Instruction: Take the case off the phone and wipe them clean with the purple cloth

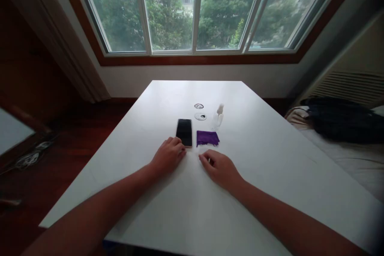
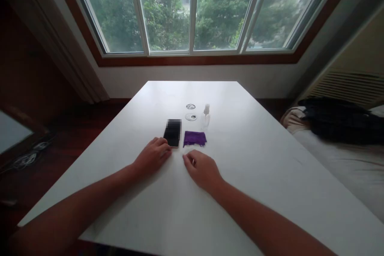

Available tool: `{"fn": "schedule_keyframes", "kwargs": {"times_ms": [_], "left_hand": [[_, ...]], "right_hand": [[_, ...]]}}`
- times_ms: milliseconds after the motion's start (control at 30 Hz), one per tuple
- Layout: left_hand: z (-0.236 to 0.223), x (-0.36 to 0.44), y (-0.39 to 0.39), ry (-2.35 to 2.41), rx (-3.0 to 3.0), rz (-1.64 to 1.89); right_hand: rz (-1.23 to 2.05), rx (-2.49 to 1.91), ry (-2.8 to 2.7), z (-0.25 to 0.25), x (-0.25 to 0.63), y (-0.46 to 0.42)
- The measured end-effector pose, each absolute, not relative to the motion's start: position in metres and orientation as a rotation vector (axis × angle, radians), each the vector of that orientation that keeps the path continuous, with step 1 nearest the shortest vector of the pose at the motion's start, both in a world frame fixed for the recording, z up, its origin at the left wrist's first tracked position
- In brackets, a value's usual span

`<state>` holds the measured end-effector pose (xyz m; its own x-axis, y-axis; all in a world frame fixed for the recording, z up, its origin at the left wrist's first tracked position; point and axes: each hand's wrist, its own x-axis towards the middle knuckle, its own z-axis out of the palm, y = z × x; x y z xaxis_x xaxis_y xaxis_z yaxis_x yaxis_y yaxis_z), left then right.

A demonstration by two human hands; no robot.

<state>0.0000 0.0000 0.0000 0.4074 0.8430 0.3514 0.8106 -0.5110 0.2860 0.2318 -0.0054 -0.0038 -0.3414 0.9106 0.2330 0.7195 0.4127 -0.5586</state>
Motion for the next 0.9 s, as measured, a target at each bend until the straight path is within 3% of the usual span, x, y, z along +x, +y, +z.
{"fn": "schedule_keyframes", "kwargs": {"times_ms": [400,633,900], "left_hand": [[-0.001,0.007,-0.003,1.523,2.621,0.629],[0.002,0.016,-0.018,1.413,2.684,0.515],[0.001,0.024,-0.029,1.454,2.649,0.477]], "right_hand": [[0.567,-1.337,-2.204,0.003,0.231,-0.007],[1.700,-1.356,-1.742,0.006,0.221,-0.020],[1.967,-1.292,-1.330,0.005,0.223,-0.016]]}}
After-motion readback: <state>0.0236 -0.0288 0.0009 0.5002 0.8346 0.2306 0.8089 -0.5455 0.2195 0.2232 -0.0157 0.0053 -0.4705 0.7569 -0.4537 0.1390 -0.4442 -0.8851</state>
